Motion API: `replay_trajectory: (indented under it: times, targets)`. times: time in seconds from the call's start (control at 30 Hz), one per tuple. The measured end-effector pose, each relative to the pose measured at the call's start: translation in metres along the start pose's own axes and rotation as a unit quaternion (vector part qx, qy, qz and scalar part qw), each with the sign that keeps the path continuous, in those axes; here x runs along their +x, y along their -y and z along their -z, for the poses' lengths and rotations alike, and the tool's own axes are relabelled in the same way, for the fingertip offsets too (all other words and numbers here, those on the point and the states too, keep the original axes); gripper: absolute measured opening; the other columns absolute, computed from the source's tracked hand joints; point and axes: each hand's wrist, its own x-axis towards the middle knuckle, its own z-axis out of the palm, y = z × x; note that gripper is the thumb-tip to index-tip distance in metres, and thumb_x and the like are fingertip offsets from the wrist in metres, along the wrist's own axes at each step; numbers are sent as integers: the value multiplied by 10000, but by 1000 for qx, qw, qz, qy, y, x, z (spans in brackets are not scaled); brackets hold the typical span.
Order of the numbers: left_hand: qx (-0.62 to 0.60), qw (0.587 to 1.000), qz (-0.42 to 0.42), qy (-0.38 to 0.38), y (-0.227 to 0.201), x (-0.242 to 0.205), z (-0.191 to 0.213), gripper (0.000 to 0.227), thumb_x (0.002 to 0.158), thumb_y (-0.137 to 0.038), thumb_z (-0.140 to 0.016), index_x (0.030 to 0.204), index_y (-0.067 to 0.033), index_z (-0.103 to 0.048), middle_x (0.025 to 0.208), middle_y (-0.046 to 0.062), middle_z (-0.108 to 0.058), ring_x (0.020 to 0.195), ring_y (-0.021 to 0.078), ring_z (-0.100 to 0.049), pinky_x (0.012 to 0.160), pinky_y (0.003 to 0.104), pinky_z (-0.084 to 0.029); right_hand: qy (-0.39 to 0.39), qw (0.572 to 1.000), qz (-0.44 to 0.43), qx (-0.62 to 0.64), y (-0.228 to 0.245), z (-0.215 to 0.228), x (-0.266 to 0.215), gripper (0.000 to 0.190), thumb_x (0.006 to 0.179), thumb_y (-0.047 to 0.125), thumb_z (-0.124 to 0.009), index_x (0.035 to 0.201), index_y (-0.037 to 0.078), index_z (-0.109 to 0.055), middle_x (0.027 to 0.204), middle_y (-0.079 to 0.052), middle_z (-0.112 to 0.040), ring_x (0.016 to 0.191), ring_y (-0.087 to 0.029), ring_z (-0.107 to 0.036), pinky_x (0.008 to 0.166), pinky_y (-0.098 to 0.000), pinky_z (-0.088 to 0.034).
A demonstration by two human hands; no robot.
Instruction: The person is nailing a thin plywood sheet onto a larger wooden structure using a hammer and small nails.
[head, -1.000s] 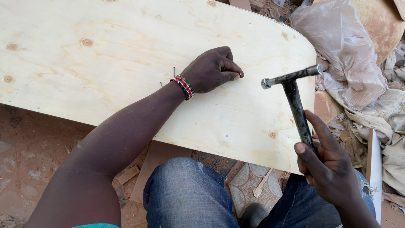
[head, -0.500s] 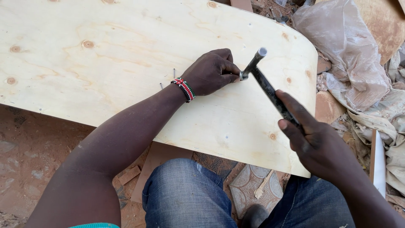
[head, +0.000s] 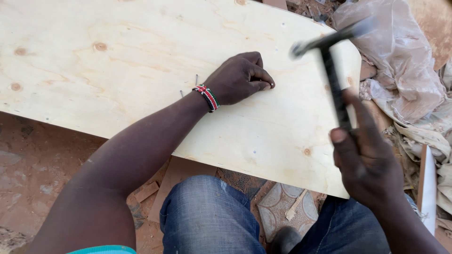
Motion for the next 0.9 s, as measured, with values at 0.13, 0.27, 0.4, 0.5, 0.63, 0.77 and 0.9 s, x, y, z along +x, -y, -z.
replay_trajectory:
  times: [0.13,0.27,0.4,0.5,0.63,0.77,0.9]
  targets:
    - [1,1000,7,5,-1,0,3,85,1055,-195,-922,1094,-194,-998,936,-62,-597,713,81,-524,664,269,-508,-67,987,143,42,-8,-16,0,759,1260,197,-482,1957,129,-187,935,-93,-631,543,-161,-491,480,-348,-364]
    - [2,1000,3,3,2,2,1,128,1040,-192,-926,1142,-221,-997,958,-54,-626,730,92,-534,690,284,-509,84,994,-66,-31,-7,-14,14,818,1172,386,-503,1970,357,-323,907,-120,-725,699,-250,-629,645,-444,-486]
    - [2,1000,0,1,3,2,0,71,1041,-185,-935,1077,-198,-994,935,-59,-614,704,83,-527,656,264,-529,-23,995,79,49,11,8,1,717,1230,231,-484,1915,82,-331,639,-56,-544,524,-217,-530,497,-400,-371]
    - [32,999,-7,4,7,-1,0,98,1049,-151,-902,1076,-203,-981,987,-42,-642,737,89,-600,691,276,-566,-150,952,260,67,-26,4,2,649,1349,137,-384,1916,21,-89,612,-13,-488,400,-153,-458,460,-289,-338]
    - [62,998,-31,-13,13,0,-3,239,1057,-46,-792,1229,-154,-917,1024,-27,-655,755,99,-603,713,305,-554,-59,981,130,-129,-39,-17,23,742,1265,242,-453,1956,300,-189,1057,-98,-752,720,-257,-685,687,-454,-527]
    - [55,998,-23,-13,10,-1,-1,260,1057,-36,-753,1211,-154,-926,1022,-31,-661,736,94,-590,708,301,-553,-17,995,96,11,0,10,20,641,1244,207,-460,1879,127,-428,597,18,-468,425,-181,-405,402,-376,-285]
    - [51,998,-15,-14,9,-3,-1,266,1057,-41,-746,1216,-151,-928,1033,-25,-673,733,106,-595,708,312,-552,-147,958,173,178,-45,8,4,580,1435,318,-334,894,131,-431,734,-26,-428,451,-146,-380,472,-295,-362]
